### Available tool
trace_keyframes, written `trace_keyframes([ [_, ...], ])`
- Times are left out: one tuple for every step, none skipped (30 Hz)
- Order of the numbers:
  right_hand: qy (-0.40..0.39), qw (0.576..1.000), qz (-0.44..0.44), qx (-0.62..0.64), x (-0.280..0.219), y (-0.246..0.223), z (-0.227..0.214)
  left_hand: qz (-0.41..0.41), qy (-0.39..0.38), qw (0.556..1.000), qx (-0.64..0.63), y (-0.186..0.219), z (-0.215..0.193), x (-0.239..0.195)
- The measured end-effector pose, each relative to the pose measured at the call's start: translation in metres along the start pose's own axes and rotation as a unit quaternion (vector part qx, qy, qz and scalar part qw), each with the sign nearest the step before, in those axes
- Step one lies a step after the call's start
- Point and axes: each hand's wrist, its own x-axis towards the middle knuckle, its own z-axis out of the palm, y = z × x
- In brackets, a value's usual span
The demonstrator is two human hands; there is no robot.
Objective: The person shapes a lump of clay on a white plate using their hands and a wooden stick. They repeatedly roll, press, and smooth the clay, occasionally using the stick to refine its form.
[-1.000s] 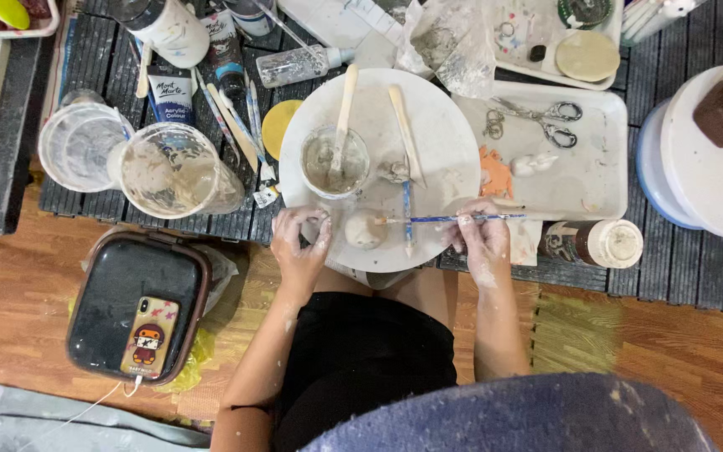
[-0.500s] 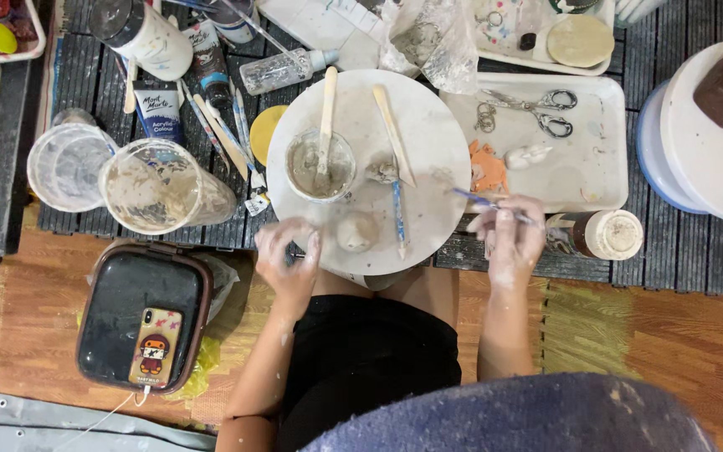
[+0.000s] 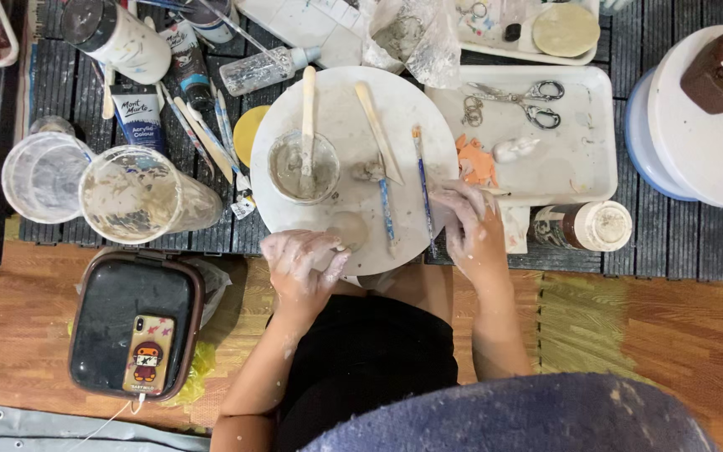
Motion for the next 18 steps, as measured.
trace_keyframes([
  [0.008, 0.999, -0.028, 0.036, 0.002, -0.003, 0.002, 0.014, -0.001, 1.000, 0.014, 0.000, 0.000, 0.002],
  [0.016, 0.996, -0.056, 0.071, 0.005, -0.007, 0.006, 0.028, -0.003, 0.999, 0.029, 0.000, 0.000, 0.004],
  [0.026, 0.991, -0.082, 0.106, 0.007, -0.012, 0.009, 0.038, -0.006, 0.999, 0.035, 0.001, -0.001, 0.006],
  [0.016, 0.985, -0.072, 0.155, 0.005, -0.022, 0.011, 0.048, -0.008, 0.998, 0.041, 0.003, -0.003, 0.008],
  [0.007, 0.977, -0.065, 0.202, 0.003, -0.033, 0.013, 0.059, -0.008, 0.997, 0.047, 0.005, -0.003, 0.012],
  [-0.002, 0.967, -0.057, 0.249, 0.004, -0.043, 0.015, 0.062, -0.018, 0.996, 0.055, 0.007, -0.005, 0.014],
  [-0.016, 0.962, -0.047, 0.268, 0.004, -0.052, 0.014, 0.065, -0.027, 0.996, 0.063, 0.010, -0.007, 0.017],
  [-0.029, 0.957, -0.037, 0.287, 0.003, -0.059, 0.010, 0.068, -0.037, 0.995, 0.070, 0.013, -0.008, 0.019],
  [-0.045, 0.950, -0.024, 0.307, 0.002, -0.065, 0.006, 0.073, -0.038, 0.994, 0.070, 0.015, -0.009, 0.020],
  [-0.074, 0.948, 0.016, 0.310, 0.004, -0.069, 0.005, 0.077, -0.040, 0.994, 0.069, 0.017, -0.008, 0.021],
  [-0.102, 0.942, 0.054, 0.315, 0.006, -0.071, 0.005, 0.083, -0.041, 0.993, 0.070, 0.019, -0.009, 0.022],
  [-0.130, 0.934, 0.092, 0.318, 0.008, -0.073, 0.004, 0.082, -0.037, 0.993, 0.082, 0.020, -0.008, 0.023],
  [-0.127, 0.926, 0.092, 0.343, 0.010, -0.074, 0.005, 0.080, -0.033, 0.992, 0.095, 0.022, -0.007, 0.024],
  [-0.124, 0.917, 0.092, 0.368, 0.012, -0.074, 0.007, 0.078, -0.029, 0.991, 0.108, 0.022, -0.007, 0.024],
  [-0.122, 0.907, 0.092, 0.393, 0.013, -0.073, 0.009, 0.087, -0.039, 0.989, 0.117, 0.021, -0.007, 0.024],
  [-0.119, 0.906, 0.093, 0.395, 0.015, -0.071, 0.014, 0.095, -0.048, 0.986, 0.126, 0.020, -0.008, 0.023],
  [-0.118, 0.905, 0.097, 0.397, 0.015, -0.069, 0.018, 0.101, -0.061, 0.984, 0.135, 0.020, -0.010, 0.020],
  [-0.117, 0.904, 0.101, 0.399, 0.013, -0.066, 0.022, 0.102, -0.061, 0.983, 0.136, 0.019, -0.010, 0.017],
])
